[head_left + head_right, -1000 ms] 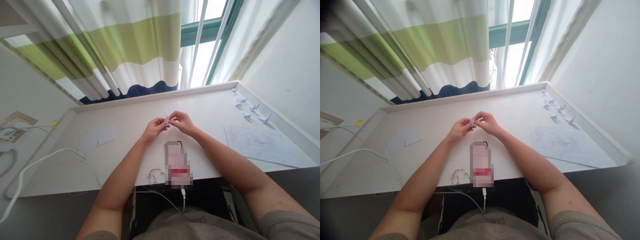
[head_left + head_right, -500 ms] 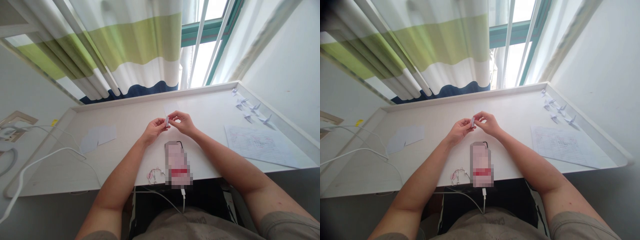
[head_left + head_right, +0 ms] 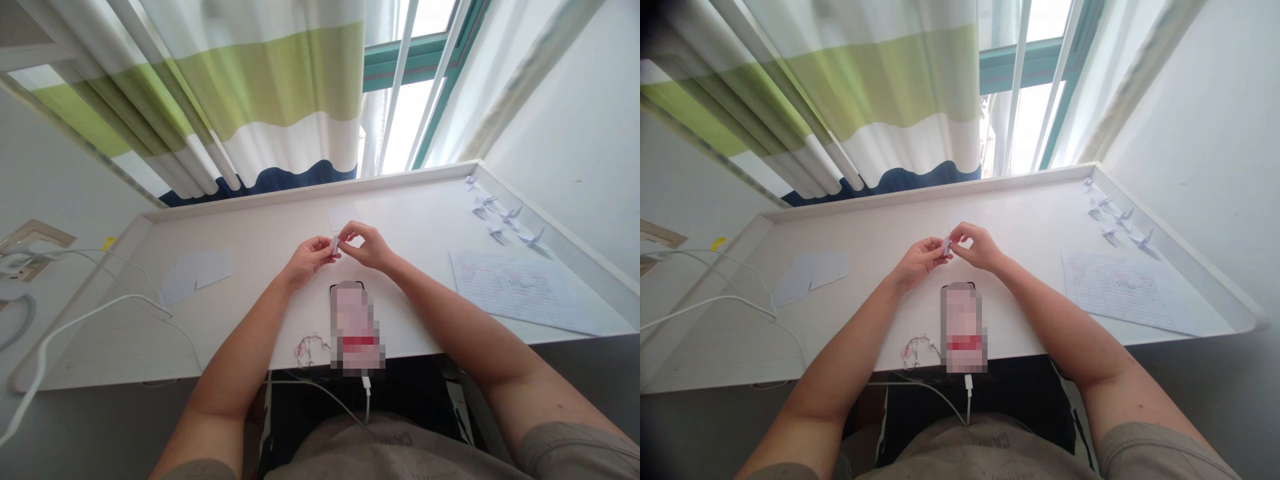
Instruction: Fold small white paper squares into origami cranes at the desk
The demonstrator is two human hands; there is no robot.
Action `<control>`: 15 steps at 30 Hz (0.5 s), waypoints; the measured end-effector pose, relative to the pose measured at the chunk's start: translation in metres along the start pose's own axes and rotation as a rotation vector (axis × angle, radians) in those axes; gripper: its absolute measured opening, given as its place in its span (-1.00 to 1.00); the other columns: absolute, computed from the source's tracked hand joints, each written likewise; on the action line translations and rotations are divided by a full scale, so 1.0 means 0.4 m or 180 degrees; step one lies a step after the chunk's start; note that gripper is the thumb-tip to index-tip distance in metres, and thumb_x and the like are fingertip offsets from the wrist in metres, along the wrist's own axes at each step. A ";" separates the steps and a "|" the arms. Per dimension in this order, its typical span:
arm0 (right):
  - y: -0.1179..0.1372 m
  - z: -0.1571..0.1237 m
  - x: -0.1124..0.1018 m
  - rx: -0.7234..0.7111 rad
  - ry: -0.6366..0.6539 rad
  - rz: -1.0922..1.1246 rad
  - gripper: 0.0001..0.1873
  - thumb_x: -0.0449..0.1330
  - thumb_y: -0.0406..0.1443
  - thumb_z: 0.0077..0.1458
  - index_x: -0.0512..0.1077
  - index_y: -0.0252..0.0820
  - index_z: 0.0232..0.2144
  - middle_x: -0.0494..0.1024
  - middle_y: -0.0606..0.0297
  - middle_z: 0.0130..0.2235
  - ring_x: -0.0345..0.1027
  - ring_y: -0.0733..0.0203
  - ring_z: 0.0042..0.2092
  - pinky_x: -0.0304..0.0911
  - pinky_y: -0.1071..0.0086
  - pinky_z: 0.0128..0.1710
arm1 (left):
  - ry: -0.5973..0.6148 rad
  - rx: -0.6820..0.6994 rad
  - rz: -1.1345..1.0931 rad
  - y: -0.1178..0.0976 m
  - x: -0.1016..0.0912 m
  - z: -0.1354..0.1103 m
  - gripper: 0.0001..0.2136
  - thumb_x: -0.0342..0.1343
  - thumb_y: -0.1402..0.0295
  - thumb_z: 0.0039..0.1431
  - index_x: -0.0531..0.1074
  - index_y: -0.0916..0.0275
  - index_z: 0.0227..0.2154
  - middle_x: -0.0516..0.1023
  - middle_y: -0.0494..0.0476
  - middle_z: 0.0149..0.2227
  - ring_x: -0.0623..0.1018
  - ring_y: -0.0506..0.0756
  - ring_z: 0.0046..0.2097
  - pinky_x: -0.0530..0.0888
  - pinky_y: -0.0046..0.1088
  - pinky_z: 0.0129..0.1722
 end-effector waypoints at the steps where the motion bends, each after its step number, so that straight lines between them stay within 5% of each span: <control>1: 0.002 0.000 0.000 -0.0028 0.0040 -0.0042 -0.92 0.29 -0.28 0.20 0.47 -0.09 -0.36 0.62 0.29 -0.32 0.47 0.17 -0.28 0.47 0.18 -0.20 | 0.0011 0.0000 -0.0004 0.000 0.001 -0.001 -0.63 0.55 0.20 -0.02 0.57 0.29 -0.25 0.62 0.09 -0.26 0.63 0.05 -0.22 0.46 -0.31 -0.07; 8: 0.015 -0.004 -0.004 -0.0304 0.0121 -0.0227 -0.92 0.23 -0.31 0.23 0.43 -0.08 -0.35 0.57 0.29 -0.33 0.43 0.17 -0.29 0.43 0.20 -0.20 | 0.0073 0.0056 -0.0055 -0.002 0.003 -0.002 -0.64 0.54 0.22 -0.01 0.56 0.28 -0.25 0.64 0.10 -0.24 0.64 0.06 -0.21 0.50 -0.29 -0.02; 15: -0.001 -0.006 -0.001 0.0036 0.0222 -0.0152 -0.91 0.22 -0.24 0.30 0.47 -0.10 -0.28 0.64 0.26 -0.27 0.48 0.17 -0.25 0.43 0.25 -0.23 | 0.0081 0.0021 -0.0114 -0.007 -0.008 -0.001 -0.65 0.54 0.24 0.01 0.57 0.29 -0.24 0.63 0.11 -0.24 0.67 0.09 -0.17 0.52 -0.28 0.01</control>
Point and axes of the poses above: each hand's wrist, its own z-axis towards the middle knuckle, its own x-axis out of the palm, y = z × x, the point moved 3 cm from there along z, towards the middle knuckle
